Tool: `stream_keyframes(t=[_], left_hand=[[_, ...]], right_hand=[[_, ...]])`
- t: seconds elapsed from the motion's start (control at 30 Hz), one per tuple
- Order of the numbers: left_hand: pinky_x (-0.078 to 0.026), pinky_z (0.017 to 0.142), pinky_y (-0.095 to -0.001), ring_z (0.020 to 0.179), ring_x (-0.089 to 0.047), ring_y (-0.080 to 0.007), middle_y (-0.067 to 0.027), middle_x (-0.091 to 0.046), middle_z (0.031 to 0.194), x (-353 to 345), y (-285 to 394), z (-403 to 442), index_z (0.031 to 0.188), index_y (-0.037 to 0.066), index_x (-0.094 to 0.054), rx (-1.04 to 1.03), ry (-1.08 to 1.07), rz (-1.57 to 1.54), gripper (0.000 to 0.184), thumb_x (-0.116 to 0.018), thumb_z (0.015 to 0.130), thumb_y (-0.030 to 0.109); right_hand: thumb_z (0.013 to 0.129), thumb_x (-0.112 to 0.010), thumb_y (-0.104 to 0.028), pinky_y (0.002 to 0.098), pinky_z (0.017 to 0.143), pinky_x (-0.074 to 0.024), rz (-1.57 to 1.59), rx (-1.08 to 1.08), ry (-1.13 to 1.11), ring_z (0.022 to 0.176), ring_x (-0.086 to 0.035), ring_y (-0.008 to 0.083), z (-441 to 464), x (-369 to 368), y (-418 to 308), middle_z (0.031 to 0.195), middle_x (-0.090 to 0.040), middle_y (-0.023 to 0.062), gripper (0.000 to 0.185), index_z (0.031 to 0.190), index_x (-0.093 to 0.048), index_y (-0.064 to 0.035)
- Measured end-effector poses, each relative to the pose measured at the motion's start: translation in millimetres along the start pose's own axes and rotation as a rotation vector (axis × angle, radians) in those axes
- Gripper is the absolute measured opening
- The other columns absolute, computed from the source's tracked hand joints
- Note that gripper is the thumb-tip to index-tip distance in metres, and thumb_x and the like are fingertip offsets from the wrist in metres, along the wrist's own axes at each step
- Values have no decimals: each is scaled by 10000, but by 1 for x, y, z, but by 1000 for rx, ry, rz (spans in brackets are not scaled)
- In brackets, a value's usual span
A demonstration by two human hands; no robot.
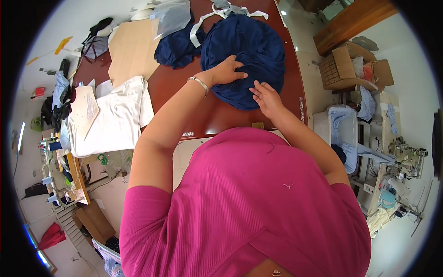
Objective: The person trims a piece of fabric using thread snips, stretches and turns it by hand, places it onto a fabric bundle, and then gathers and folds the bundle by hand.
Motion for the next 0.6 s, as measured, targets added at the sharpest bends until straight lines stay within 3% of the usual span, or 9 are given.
stream_keyframes(t=[0.17, 0.3, 0.57, 0.6], left_hand=[[-314, 1147, -392, 1379, -367, -454, -342, -339, 1467, -8, -4, 0, 1303, -26, -593, -50, 21, 55, 575, -649, 915, 394], [-243, 1187, -377, 1451, -256, -449, -355, -226, 1540, -9, -1, -7, 1382, -16, -517, -62, -142, 4, 602, -626, 925, 360], [-242, 1180, -373, 1466, -235, -434, -344, -195, 1562, -7, -1, -11, 1416, -5, -478, -5, -252, -34, 636, -619, 927, 378], [-270, 1150, -382, 1465, -241, -428, -351, -239, 1534, -9, -3, -9, 1326, -10, -521, -2, -237, -88, 558, -624, 932, 372]], right_hand=[[961, -672, -256, 320, 863, -485, 34, -41, -18, 1052, -629, 234, -20, -23, -20, 1097, -597, 115, 227, 996, -525, -86], [954, -681, -256, 349, 910, -489, 81, -47, 39, 1141, -613, 263, -20, -40, -40, 1190, -607, 159, 278, 1053, -528, -47], [920, -731, -253, 311, 868, -463, -37, -52, 92, 1139, -616, 229, 0, -35, -40, 1203, -628, 129, 289, 1061, -550, -78], [916, -735, -255, 307, 861, -459, -46, -53, 94, 1134, -619, 223, 1, -34, -39, 1197, -633, 121, 285, 1056, -555, -84]])
Point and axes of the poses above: each hand's wrist, its own z-axis towards the middle knuckle, its own x-axis out of the back of the hand, y = z × x, the point moved 4 cm from there along z, towards the middle knuckle
